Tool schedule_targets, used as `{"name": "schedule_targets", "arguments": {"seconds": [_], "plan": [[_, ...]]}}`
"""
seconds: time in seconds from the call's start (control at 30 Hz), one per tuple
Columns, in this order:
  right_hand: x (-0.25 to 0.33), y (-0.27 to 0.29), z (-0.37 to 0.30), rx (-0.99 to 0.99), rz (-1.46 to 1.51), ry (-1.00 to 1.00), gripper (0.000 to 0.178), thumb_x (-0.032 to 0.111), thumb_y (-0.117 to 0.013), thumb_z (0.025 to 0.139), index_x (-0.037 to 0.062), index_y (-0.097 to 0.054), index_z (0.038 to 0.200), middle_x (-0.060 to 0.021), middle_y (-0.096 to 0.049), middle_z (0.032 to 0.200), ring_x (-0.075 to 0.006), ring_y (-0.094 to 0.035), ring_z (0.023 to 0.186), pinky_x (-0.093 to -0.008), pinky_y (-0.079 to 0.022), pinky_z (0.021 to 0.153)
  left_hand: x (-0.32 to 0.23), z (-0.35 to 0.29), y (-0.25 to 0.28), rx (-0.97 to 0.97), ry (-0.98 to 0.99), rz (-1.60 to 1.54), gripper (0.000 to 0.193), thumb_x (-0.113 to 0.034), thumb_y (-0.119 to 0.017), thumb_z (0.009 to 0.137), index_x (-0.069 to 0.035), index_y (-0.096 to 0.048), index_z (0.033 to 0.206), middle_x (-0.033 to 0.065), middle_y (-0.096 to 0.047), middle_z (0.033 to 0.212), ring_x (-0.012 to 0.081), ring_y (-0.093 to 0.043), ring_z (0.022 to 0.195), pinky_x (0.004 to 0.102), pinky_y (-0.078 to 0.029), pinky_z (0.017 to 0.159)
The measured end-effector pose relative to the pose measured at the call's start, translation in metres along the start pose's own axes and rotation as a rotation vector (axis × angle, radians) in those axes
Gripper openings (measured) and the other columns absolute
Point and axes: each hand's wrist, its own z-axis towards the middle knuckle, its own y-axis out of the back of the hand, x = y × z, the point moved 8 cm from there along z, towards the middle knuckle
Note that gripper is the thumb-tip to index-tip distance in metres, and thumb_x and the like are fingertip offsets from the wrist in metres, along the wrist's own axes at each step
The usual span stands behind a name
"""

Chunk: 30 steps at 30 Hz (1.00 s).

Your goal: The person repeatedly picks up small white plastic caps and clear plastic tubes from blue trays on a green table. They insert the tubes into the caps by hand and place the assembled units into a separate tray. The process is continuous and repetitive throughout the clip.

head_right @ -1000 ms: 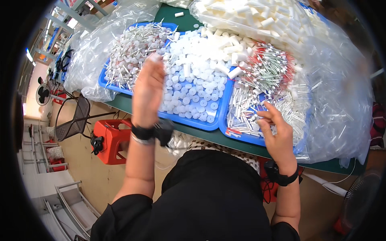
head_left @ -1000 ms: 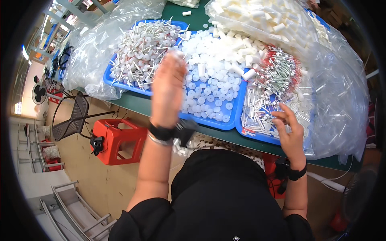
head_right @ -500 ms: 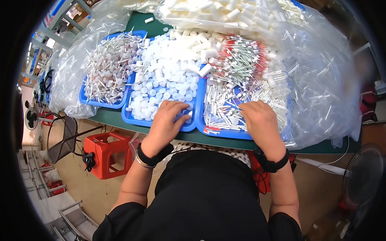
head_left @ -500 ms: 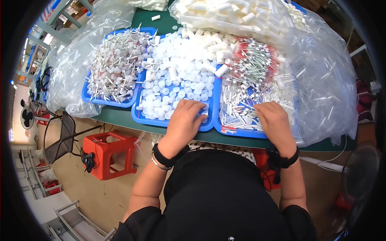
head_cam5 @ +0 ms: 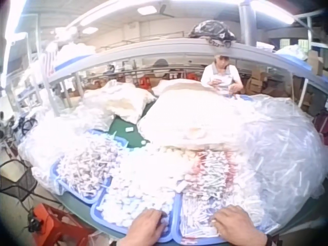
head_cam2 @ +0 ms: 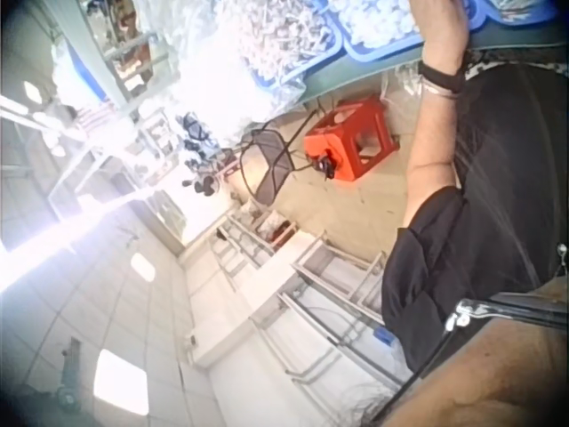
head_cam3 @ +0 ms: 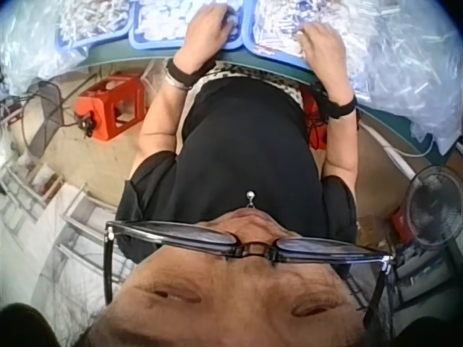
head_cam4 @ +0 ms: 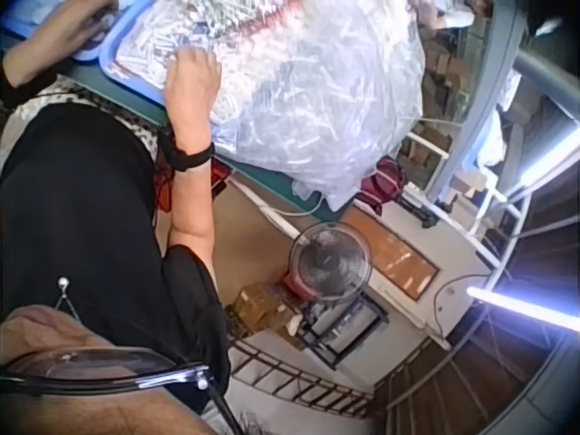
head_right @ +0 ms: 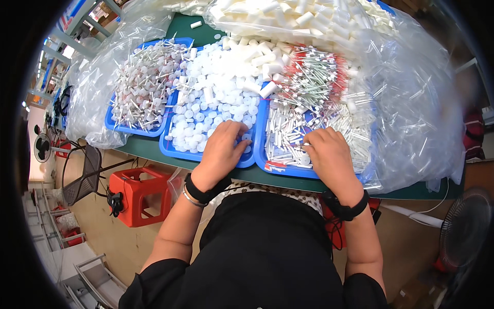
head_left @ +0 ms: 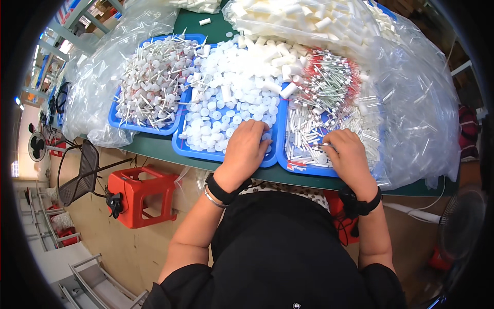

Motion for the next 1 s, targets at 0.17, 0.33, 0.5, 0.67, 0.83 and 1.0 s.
{"name": "schedule_targets", "arguments": {"seconds": [0.17, 0.33, 0.5, 0.67, 0.83, 1.0], "plan": [[0.003, 0.015, 0.000, -0.121, 0.151, 0.022, 0.015, 0.002, -0.070, 0.081, 0.0025, -0.068, 0.096, -0.0101, -0.066, 0.086, -0.0286, -0.059, 0.084, -0.0392, -0.046, 0.078, 0.000, -0.001, 0.001, 0.002, -0.049, 0.031, 0.024, -0.004, -0.071, 0.080, -0.002, -0.063, 0.102, 0.0138, -0.060, 0.091, 0.0323, -0.058, 0.087, 0.0407, -0.047, 0.075], [0.010, 0.023, -0.002, -0.140, 0.252, 0.007, 0.014, 0.001, -0.072, 0.080, 0.0023, -0.070, 0.093, -0.0088, -0.066, 0.084, -0.0273, -0.058, 0.079, -0.0385, -0.045, 0.076, 0.002, 0.002, 0.009, -0.010, 0.190, -0.414, 0.027, -0.008, -0.069, 0.089, -0.002, -0.065, 0.115, 0.0087, -0.065, 0.098, 0.0185, -0.062, 0.082, 0.0345, -0.050, 0.073], [0.019, 0.032, 0.000, -0.215, 0.202, 0.042, 0.011, 0.003, -0.075, 0.078, 0.0038, -0.069, 0.087, -0.0057, -0.066, 0.080, -0.0256, -0.058, 0.076, -0.0371, -0.043, 0.071, -0.007, -0.017, -0.038, 0.155, 0.659, -1.416, 0.033, -0.015, -0.060, 0.099, 0.003, -0.060, 0.127, 0.0118, -0.067, 0.113, 0.0168, -0.067, 0.094, 0.0299, -0.055, 0.084], [0.027, 0.036, 0.001, -0.270, 0.122, 0.115, 0.013, 0.004, -0.076, 0.075, 0.0059, -0.068, 0.085, -0.0044, -0.065, 0.078, -0.0244, -0.057, 0.074, -0.0370, -0.042, 0.070, -0.021, -0.022, -0.051, 0.167, 0.775, -1.632, 0.034, -0.014, -0.058, 0.100, 0.006, -0.056, 0.127, 0.0148, -0.067, 0.114, 0.0209, -0.069, 0.101, 0.0274, -0.057, 0.091], [0.040, 0.036, -0.001, -0.259, 0.035, 0.208, 0.017, 0.003, -0.077, 0.073, 0.0079, -0.068, 0.087, -0.0023, -0.063, 0.077, -0.0233, -0.055, 0.073, -0.0371, -0.041, 0.069, -0.026, -0.025, -0.064, 0.198, 0.775, -1.746, 0.032, -0.014, -0.059, 0.099, 0.006, -0.056, 0.125, 0.0128, -0.068, 0.108, 0.0186, -0.069, 0.098, 0.0259, -0.058, 0.089], [0.040, 0.036, -0.003, -0.275, -0.003, 0.203, 0.018, 0.002, -0.077, 0.072, 0.0074, -0.068, 0.087, -0.0027, -0.060, 0.077, -0.0235, -0.054, 0.074, -0.0370, -0.042, 0.068, -0.028, -0.026, -0.064, 0.194, 0.791, -1.770, 0.032, -0.015, -0.060, 0.099, 0.005, -0.057, 0.124, 0.0117, -0.067, 0.107, 0.0169, -0.069, 0.096, 0.0253, -0.058, 0.088]]}}
